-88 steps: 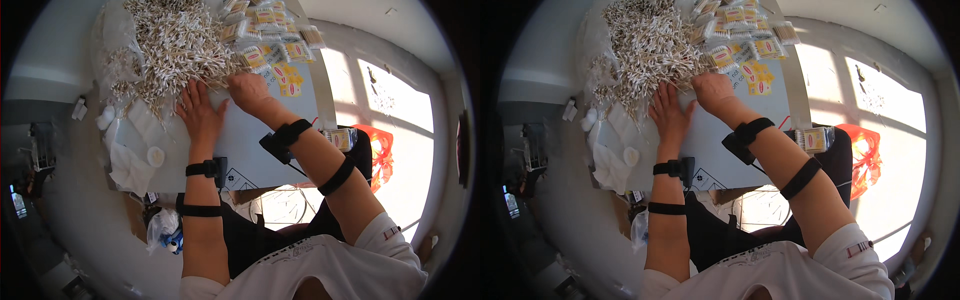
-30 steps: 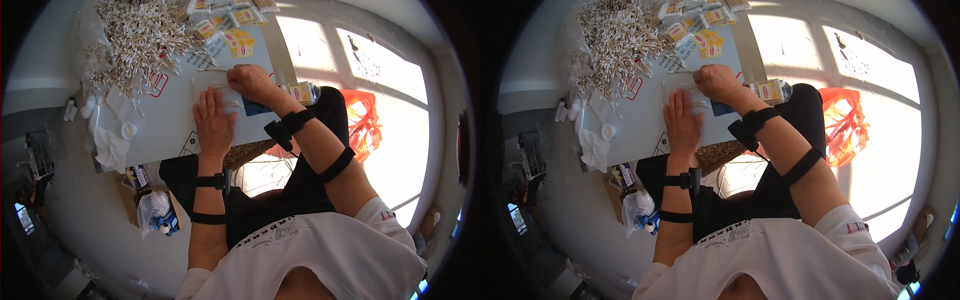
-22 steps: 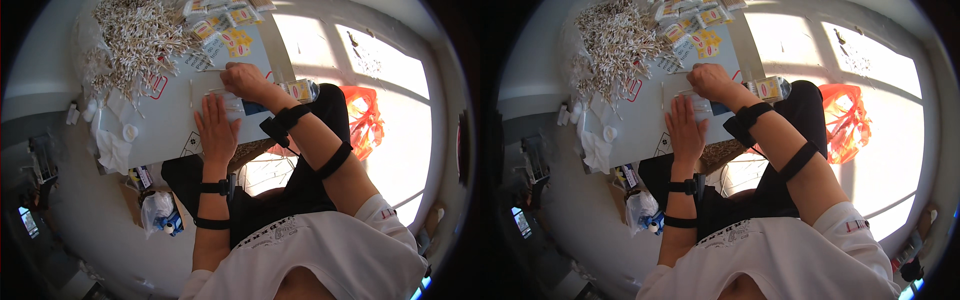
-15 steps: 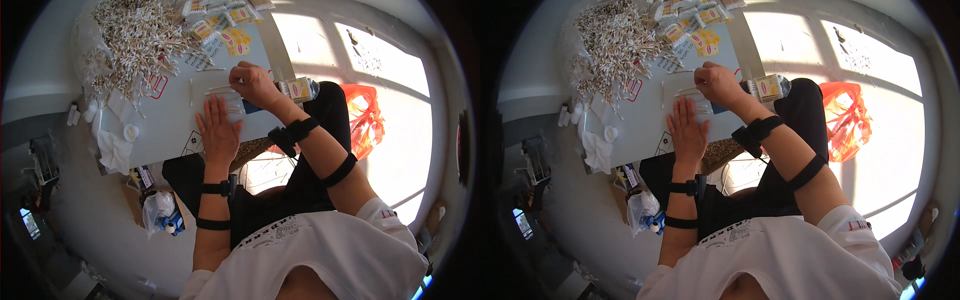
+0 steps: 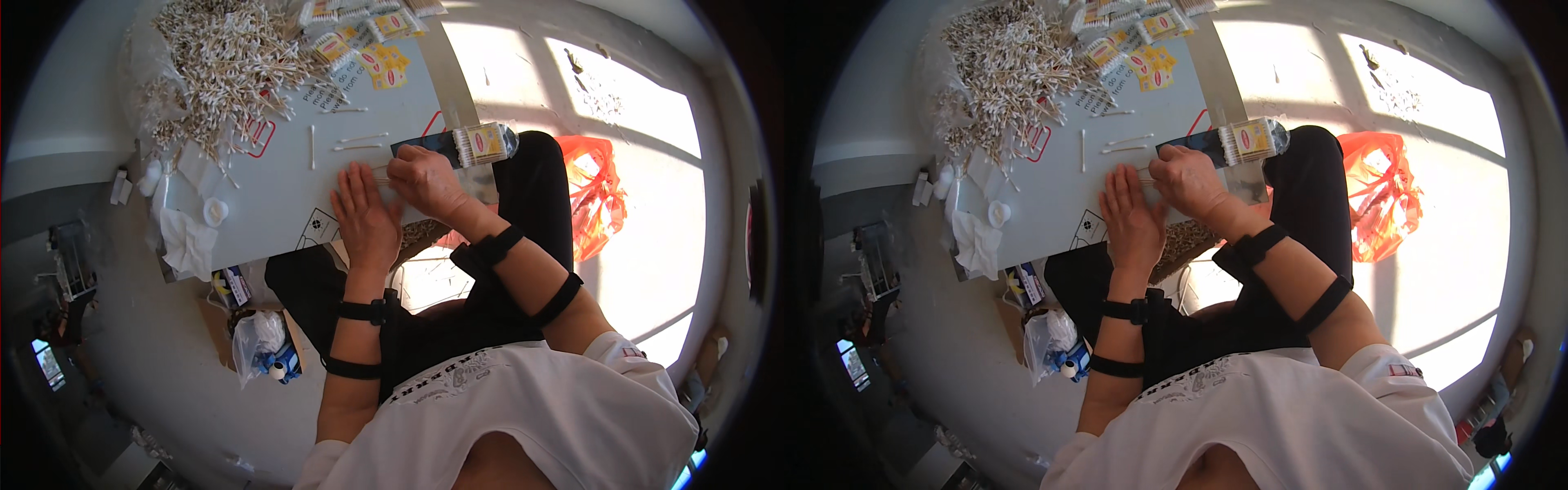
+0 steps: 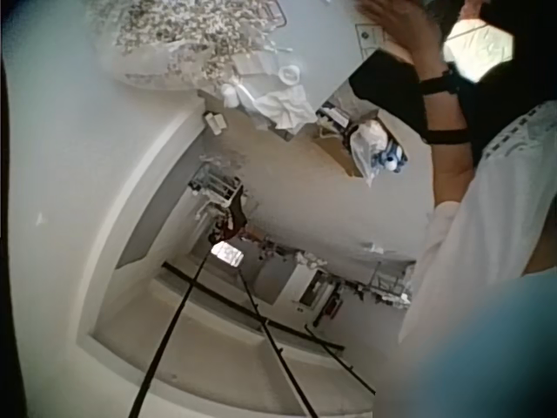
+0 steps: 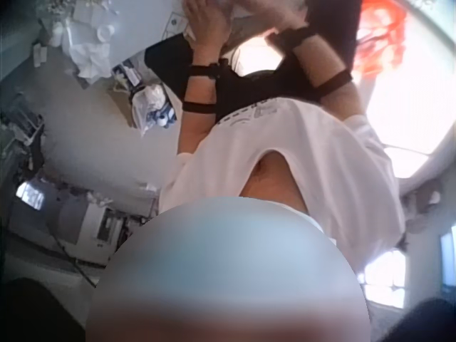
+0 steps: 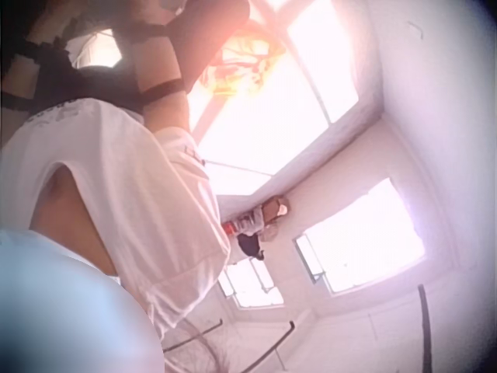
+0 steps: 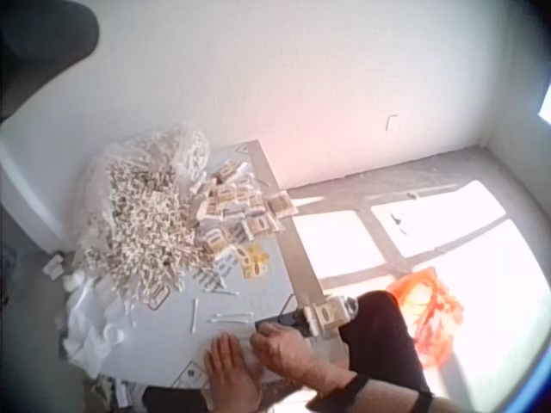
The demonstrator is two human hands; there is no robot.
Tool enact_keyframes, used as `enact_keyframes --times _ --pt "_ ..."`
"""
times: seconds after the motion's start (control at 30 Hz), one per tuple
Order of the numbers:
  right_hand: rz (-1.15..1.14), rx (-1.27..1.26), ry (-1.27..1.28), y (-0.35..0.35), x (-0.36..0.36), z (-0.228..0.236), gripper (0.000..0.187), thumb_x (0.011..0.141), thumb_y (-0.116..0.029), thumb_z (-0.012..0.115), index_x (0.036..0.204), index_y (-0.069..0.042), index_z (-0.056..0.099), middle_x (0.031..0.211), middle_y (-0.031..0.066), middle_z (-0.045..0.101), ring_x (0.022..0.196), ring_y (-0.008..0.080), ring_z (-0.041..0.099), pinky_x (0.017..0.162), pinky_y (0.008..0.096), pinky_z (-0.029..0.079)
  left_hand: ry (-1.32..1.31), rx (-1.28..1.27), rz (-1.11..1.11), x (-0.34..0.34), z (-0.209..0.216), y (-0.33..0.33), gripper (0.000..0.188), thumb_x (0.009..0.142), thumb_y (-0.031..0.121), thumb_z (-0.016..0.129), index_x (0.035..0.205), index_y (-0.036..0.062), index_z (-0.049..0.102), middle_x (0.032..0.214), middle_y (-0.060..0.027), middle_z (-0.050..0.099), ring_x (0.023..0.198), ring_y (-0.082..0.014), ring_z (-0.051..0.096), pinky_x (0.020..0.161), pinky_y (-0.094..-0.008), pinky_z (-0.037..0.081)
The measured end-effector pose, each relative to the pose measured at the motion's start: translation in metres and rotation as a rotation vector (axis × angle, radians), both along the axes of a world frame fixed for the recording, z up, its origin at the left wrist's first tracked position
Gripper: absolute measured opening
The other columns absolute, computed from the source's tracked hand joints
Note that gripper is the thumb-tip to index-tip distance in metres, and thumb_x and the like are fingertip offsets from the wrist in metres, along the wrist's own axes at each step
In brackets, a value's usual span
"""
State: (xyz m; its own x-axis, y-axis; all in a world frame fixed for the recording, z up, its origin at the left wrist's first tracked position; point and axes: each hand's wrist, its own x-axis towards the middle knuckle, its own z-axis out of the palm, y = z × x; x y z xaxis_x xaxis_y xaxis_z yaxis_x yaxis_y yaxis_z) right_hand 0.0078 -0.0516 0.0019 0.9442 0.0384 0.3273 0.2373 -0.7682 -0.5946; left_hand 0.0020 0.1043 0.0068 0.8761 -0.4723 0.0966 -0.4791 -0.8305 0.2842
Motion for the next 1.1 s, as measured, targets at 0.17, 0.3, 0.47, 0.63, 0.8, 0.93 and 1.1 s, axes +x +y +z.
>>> enact_keyframes --times 0.17,0.3,0.47,0.63,0.8,0.93,1.1 --pt "-0.091 0.122 0.078 0.001 0.004 0.006 0.015 0.068 -0.012 0.071 0.078 -0.009 0.061 0.08 0.0083 0.057 0.079 0.0303 0.062 0.065 0.0401 0.051 0.022 -0.013 0.013 -0.007 0.002 -0.002 0.077 0.087 0.029 0.064 0.145 -0.0042 0.027 0.149 -0.0222 0.03 0.139 -0.0402 0.025 0.114 -0.054 0.018" --pt "-0.151 0.172 0.013 0.002 0.023 0.011 0.014 0.074 -0.012 0.071 0.085 -0.008 0.064 0.079 0.0078 0.056 0.077 0.0289 0.063 0.063 0.0389 0.051 0.023 -0.018 0.014 -0.007 0.001 -0.003 0.076 0.087 0.03 0.063 0.145 -0.0044 0.026 0.148 -0.0231 0.029 0.139 -0.0409 0.024 0.114 -0.0546 0.018" --pt "-0.073 -0.002 -0.069 -0.003 0.051 0.001 0.008 0.077 -0.012 0.068 0.083 -0.009 0.063 0.079 0.0082 0.056 0.074 0.0305 0.063 0.062 0.0397 0.051 0.0 -0.026 -0.005 -0.007 -0.002 -0.003 0.078 0.088 0.034 0.061 0.145 -0.0043 0.026 0.15 -0.0233 0.026 0.14 -0.0405 0.022 0.114 -0.0548 0.016" --pt "-0.025 0.018 0.013 -0.011 0.04 -0.001 0.006 0.079 -0.011 0.065 0.078 -0.008 0.061 0.079 0.0088 0.056 0.074 0.0323 0.063 0.062 0.0404 0.05 -0.018 -0.053 -0.006 -0.003 -0.004 0.0 0.078 0.088 0.036 0.061 0.145 -0.0046 0.026 0.154 -0.0229 0.021 0.143 -0.039 0.018 0.114 -0.0547 0.015" --pt "0.005 0.057 0.051 -0.016 0.03 0.002 0.006 0.079 -0.01 0.065 0.077 -0.007 0.061 0.081 0.0096 0.058 0.073 0.0332 0.063 0.063 0.0405 0.05 0.021 -0.023 -0.025 -0.001 -0.001 -0.001 0.078 0.089 0.036 0.06 0.145 -0.0054 0.026 0.154 -0.023 0.021 0.143 -0.0372 0.02 0.114 -0.0555 0.015" --pt "0.012 0.092 0.054 -0.018 0.024 0.004 0.005 0.078 -0.009 0.066 0.078 -0.006 0.062 0.082 0.0098 0.059 0.074 0.0324 0.063 0.064 0.0395 0.05 0.018 -0.028 -0.03 -0.001 -0.002 -0.001 0.078 0.089 0.036 0.06 0.145 -0.0057 0.026 0.153 -0.0233 0.023 0.143 -0.0374 0.021 0.114 -0.0556 0.015" --pt "-0.018 0.198 0.054 -0.015 0.001 0.004 0.007 0.076 -0.009 0.068 0.081 -0.006 0.064 0.082 0.0085 0.058 0.075 0.0301 0.062 0.066 0.0382 0.05 0.017 -0.025 -0.022 -0.001 0.0 -0.001 0.08 0.086 0.033 0.065 0.145 -0.006 0.028 0.152 -0.0229 0.025 0.143 -0.0368 0.022 0.114 -0.0558 0.016"
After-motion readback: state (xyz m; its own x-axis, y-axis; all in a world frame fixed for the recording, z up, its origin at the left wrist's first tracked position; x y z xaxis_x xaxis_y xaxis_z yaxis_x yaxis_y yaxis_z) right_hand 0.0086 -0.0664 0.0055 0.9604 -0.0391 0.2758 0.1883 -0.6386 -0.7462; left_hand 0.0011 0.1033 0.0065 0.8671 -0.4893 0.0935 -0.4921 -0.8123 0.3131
